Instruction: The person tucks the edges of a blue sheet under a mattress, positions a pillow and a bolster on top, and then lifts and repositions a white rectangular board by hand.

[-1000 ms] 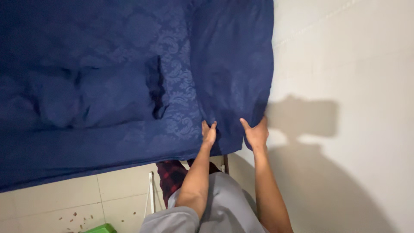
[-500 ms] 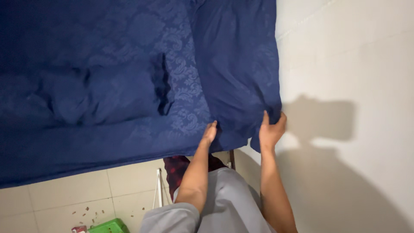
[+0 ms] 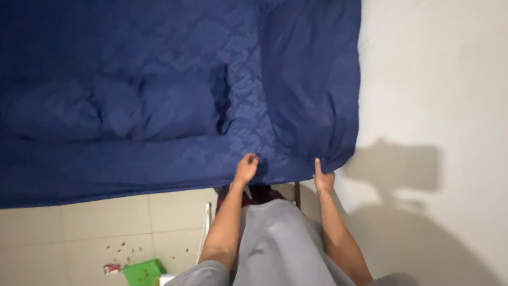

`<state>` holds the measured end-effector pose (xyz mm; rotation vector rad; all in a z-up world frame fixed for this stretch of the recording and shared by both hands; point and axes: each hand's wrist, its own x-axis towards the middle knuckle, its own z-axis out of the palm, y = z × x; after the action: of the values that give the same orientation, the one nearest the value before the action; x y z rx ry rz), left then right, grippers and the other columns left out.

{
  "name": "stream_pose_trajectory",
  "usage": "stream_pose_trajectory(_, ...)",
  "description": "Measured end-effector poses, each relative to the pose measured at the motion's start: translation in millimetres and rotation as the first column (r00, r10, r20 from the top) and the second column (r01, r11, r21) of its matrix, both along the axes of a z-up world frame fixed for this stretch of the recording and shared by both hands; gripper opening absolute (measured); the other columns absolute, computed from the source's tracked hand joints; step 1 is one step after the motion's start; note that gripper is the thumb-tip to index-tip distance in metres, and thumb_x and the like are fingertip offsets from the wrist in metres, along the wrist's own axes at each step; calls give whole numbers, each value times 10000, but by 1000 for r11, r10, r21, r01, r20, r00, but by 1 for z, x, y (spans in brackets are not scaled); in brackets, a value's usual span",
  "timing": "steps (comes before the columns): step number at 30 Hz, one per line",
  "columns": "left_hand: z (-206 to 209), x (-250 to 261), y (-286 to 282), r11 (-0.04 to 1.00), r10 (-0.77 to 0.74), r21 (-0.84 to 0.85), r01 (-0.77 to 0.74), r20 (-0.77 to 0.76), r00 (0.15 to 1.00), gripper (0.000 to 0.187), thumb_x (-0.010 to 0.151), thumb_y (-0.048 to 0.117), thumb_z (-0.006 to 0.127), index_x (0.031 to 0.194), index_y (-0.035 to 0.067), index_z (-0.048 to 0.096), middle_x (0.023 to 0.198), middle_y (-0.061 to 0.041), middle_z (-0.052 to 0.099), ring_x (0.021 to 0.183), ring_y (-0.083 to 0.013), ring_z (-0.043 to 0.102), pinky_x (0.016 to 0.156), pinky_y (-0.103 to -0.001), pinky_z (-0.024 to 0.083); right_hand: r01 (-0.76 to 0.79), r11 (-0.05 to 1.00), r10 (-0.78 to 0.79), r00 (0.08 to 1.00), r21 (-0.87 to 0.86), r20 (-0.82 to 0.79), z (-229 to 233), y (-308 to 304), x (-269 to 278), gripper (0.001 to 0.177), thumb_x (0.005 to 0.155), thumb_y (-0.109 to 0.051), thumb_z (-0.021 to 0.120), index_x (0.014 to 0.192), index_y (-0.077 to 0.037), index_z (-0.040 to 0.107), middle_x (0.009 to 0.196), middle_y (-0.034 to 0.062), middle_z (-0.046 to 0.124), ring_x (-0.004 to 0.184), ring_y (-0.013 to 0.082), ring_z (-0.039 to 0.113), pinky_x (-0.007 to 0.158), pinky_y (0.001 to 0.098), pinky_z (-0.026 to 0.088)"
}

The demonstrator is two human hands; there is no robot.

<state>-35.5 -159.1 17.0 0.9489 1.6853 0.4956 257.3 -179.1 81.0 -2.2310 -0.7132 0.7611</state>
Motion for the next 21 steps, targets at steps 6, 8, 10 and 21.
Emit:
stream_pose_trajectory(6, 20, -92, -23, 963, 161, 225, -150, -30, 987, 349, 941, 214, 669, 1249, 50, 667, 1201, -164, 737, 1121, -269, 718, 977, -363, 548, -467, 862, 431, 880, -197, -200, -2, -11, -49, 582, 900, -476, 788, 1210, 15, 743, 1160, 142, 763, 1127, 233, 713, 1000, 342, 526)
stream_pose_trajectory(8, 25, -119, -35, 922, 235, 326, -207, -49, 971, 349, 941, 179, 691, 1253, 27, 657, 1241, -183, 696, 1158, -289, 686, 999, -384, 521, -511, 857, 467, 826, -70, -317, -3, -9, -68, 574, 856, -357, 820, 1264, 14, 661, 1198, 150, 733, 1117, 239, 705, 967, 339, 545)
stream_pose_trajectory(10, 31, -148, -52, 906, 255, 366, -211, -77, 964, 341, 935, 174, 695, 1241, 26, 664, 1226, -182, 695, 1144, -295, 690, 990, -385, 530, -498, 867, 474, 818, 11, -326, 0, -8, -90, 537, 861, -322, 820, 1250, 18, 672, 1201, 163, 740, 1116, 245, 706, 968, 336, 552)
stream_pose_trajectory(21, 1, -200, -170, 894, 429, 190, -406, -101, 897, 312, 917, 175, 720, 1180, 10, 700, 1172, -194, 710, 1065, -282, 704, 948, -383, 543, -557, 830, 542, 792, 30, -281, -24, -79, -169, 468, 878, -195, 776, 1287, -12, 641, 1264, 140, 703, 1071, 227, 698, 912, 333, 561)
